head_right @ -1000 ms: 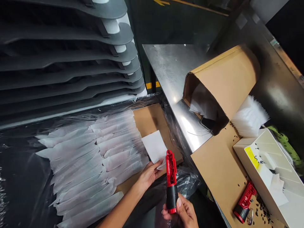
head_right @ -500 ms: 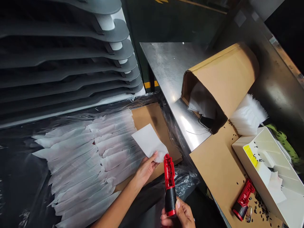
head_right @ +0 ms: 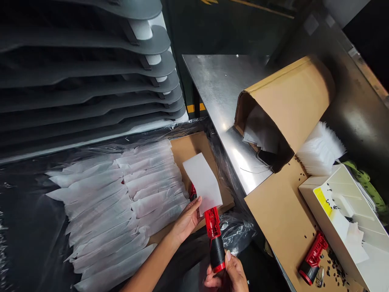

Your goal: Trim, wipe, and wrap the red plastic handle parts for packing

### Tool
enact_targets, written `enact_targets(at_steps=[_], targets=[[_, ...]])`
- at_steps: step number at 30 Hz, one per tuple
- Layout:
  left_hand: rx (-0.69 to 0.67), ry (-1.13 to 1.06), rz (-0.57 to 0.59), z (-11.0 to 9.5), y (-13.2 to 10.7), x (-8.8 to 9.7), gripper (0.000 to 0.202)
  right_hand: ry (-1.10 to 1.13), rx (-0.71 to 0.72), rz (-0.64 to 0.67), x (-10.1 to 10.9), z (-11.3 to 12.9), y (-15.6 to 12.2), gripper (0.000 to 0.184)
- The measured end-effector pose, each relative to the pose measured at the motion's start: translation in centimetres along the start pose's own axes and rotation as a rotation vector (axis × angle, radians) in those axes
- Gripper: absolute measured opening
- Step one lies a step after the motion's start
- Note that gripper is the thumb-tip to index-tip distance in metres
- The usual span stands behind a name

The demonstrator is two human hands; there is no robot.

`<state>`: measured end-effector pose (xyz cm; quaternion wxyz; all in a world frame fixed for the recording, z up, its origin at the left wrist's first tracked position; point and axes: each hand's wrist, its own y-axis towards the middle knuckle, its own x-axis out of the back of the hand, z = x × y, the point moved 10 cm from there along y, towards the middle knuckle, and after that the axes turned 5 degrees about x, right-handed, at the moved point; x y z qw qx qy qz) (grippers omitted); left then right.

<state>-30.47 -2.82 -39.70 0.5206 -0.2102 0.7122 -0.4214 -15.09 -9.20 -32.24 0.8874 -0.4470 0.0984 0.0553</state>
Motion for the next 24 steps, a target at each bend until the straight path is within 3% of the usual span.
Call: enact_targets(at_steps=[8, 12, 17, 24], targets=[[0.054, 0.130, 0.095, 2.8, -1.9, -1.1, 0.050, -0.052, 0.080, -0.093, 0.8, 0.4, 1.1, 0.077], [0.067, 0.197, 0.122, 3.9, -3.6, -1.2, 0.052, -0.036, 0.121, -0.100, 0.6, 0.3, 1.5, 0.070], [0.052, 0.265, 0.180, 3.6, -5.0, -1.0, 0.050, -0.009, 0.122, -0.083, 0.1, 0.5, 1.4, 0.067], [0.226, 0.018, 0.197, 5.1, -4.2, -1.3, 0.052, -0.091, 0.099, -0.082, -0.2, -0.2, 1.5, 0.056]])
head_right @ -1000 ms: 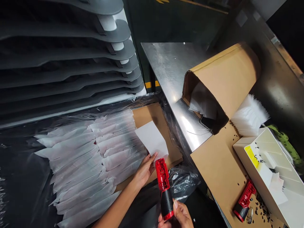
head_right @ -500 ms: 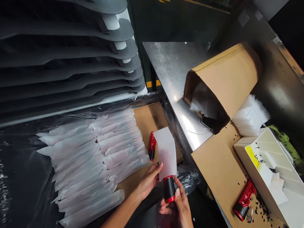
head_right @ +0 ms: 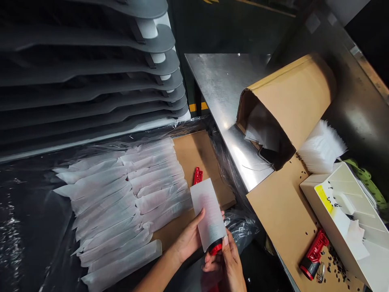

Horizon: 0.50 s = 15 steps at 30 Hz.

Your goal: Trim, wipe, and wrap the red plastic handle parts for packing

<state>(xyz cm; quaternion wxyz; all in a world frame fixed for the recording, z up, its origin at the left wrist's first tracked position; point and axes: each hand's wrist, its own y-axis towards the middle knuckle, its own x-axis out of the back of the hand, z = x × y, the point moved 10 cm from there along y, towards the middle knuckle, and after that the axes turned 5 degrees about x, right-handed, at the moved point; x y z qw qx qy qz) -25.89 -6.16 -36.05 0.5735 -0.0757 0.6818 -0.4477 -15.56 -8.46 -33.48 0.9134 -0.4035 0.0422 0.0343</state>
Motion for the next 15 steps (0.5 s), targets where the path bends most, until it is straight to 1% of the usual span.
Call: enact_targets(at_steps=[2, 4, 6, 8, 9, 10, 12, 14, 15], targets=[[0.055, -0.129, -0.020, 1.0, 0.4, 0.0, 0.043, -0.039, -0.002, -0.022, 0.0, 0.2, -0.1, 0.063], [0.111, -0.258, -0.063, 2.0, 0.5, 0.2, 0.031, -0.145, 0.060, -0.080, 0.5, 1.5, -0.3, 0.072], [0.148, -0.358, -0.096, 2.6, 0.5, 0.2, 0.025, -0.364, 0.185, -0.190, 1.4, 4.0, -0.8, 0.072], [0.147, -0.412, -0.114, 2.6, 0.4, 0.2, 0.025, -0.634, 0.316, -0.302, 1.9, 6.8, -1.6, 0.065], [0.143, -0.420, -0.118, 2.6, 0.3, 0.2, 0.026, -0.752, 0.365, -0.330, 1.9, 7.9, -1.8, 0.061], [0.142, -0.418, -0.118, 2.6, 0.1, 0.2, 0.027, -0.841, 0.402, -0.329, 1.6, 8.6, -1.9, 0.058], [0.157, -0.401, -0.113, 3.0, -0.4, 0.3, 0.028, -0.919, 0.454, -0.294, 1.0, 9.5, -1.8, 0.054], [0.175, -0.376, -0.108, 4.0, -1.1, 0.9, 0.024, -0.902, 0.480, -0.284, 0.9, 9.8, -1.3, 0.051], [0.175, -0.372, -0.123, 4.5, -1.4, 1.5, 0.020, -0.881, 0.481, -0.288, 1.0, 9.9, -0.8, 0.050]])
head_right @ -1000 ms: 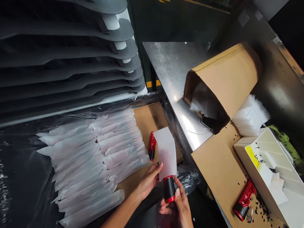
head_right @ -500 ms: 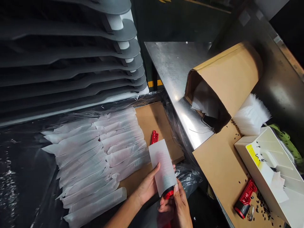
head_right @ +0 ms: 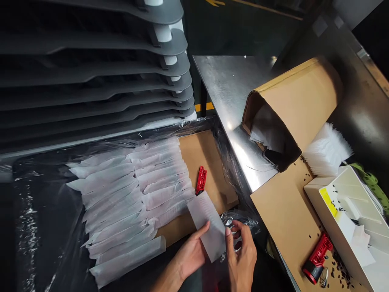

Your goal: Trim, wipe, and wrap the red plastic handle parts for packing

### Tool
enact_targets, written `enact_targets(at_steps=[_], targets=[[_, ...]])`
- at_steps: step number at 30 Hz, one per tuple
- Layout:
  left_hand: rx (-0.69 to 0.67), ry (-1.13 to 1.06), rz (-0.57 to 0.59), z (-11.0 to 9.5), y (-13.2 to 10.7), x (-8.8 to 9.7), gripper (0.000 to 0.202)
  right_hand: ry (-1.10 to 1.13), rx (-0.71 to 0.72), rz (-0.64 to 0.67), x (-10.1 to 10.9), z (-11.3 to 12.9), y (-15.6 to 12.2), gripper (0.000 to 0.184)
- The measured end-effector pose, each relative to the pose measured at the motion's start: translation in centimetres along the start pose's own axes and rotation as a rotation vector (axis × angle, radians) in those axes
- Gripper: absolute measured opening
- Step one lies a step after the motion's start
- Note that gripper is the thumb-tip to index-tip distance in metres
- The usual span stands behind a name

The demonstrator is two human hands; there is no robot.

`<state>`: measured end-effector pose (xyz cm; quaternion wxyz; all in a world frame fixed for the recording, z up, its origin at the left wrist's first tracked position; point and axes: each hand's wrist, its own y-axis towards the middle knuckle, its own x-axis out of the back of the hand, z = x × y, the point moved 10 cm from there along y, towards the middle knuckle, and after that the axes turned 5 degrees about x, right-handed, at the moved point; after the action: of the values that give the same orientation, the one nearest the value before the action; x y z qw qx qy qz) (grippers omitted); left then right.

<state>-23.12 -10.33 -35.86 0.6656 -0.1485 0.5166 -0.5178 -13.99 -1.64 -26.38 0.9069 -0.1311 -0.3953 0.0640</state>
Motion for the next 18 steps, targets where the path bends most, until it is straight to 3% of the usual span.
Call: enact_targets(at_steps=[4, 7, 13, 16, 18], targets=[[-0.109, -0.131, -0.231, 0.3, -0.5, 5.8, 0.001, 0.012, 0.015, 0.073, -2.4, -0.8, 2.7, 0.054], [-0.224, -0.229, -0.349, -0.9, -0.4, 9.0, 0.010, -0.009, 0.074, 0.165, -5.2, -0.7, 4.5, 0.053], [-0.483, -0.346, -0.466, -6.8, 0.7, 12.3, 0.023, -0.051, 0.158, 0.295, -9.5, 0.3, 5.0, 0.049], [-0.503, -0.381, -0.522, -8.7, 1.7, 13.9, 0.012, -0.131, 0.160, 0.361, -11.0, -0.2, 5.1, 0.047], [-0.472, -0.396, -0.543, -8.8, 2.4, 14.6, 0.004, -0.207, 0.139, 0.408, -12.0, -1.2, 5.1, 0.043]])
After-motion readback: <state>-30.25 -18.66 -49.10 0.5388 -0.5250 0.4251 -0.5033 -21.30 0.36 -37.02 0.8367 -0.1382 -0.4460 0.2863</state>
